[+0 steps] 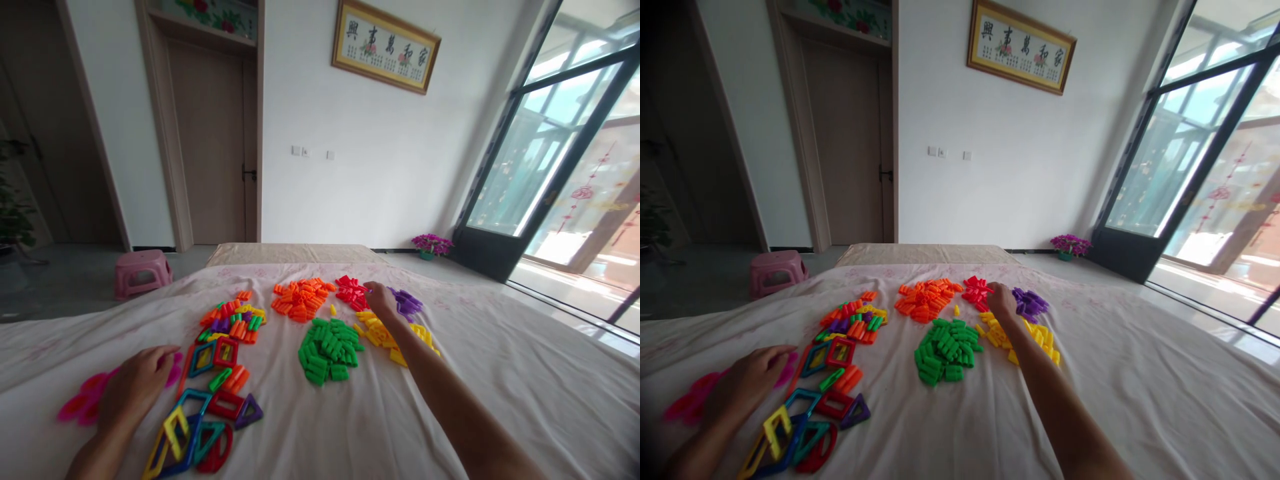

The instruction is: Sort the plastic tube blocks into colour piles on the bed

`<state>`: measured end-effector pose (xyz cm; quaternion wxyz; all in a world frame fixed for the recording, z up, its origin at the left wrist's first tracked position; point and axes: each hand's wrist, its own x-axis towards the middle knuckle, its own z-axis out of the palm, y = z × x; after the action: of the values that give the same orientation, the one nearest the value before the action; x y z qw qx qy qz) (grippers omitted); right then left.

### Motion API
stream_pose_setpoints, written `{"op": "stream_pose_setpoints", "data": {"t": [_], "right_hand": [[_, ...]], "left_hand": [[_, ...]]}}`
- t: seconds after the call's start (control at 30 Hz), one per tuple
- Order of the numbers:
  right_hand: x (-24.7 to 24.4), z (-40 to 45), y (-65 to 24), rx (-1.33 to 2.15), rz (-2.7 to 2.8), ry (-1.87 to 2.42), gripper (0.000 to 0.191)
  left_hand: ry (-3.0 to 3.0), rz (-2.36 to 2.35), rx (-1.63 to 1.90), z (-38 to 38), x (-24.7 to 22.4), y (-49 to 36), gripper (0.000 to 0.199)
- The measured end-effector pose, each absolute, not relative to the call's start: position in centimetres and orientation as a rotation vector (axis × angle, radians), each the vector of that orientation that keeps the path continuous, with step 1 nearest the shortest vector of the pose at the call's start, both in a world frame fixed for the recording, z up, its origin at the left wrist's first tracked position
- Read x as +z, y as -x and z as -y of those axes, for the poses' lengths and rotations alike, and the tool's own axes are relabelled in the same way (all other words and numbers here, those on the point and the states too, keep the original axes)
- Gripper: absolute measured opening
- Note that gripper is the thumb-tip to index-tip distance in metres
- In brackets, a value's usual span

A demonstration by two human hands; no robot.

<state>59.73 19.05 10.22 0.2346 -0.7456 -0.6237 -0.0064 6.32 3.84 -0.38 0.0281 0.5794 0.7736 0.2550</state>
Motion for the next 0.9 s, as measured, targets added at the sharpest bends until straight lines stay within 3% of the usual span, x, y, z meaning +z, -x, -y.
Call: {"op": "stream_pose_setpoints", "data": {"t": [0.23,0.43,0.7,0.9], "right_hand": [[8.4,-13.4,-44.0,0.143,2.29,1.455,0.037],[6.0,-10.8,-34.9,0.131,2.501,1.266,0.051],[2.8,-12.2,-33.4,0.04,2.424,1.221,0.049],[3.0,-12.4,-34.8,0.164,2.301,1.288,0.04]], "left_hand": [[-1.818,-2.372,0.781,-3.7,-0.1,-6.5,0.042],[-1.783,-2.415,0.76,-3.5,0.3,-6.8,0.043],[-1.803,-2.41,0.766,-3.4,0.4,-7.1,0.042],[-1.803,-2.423,0.761,-3.5,0.2,-7.0,0.042]]}}
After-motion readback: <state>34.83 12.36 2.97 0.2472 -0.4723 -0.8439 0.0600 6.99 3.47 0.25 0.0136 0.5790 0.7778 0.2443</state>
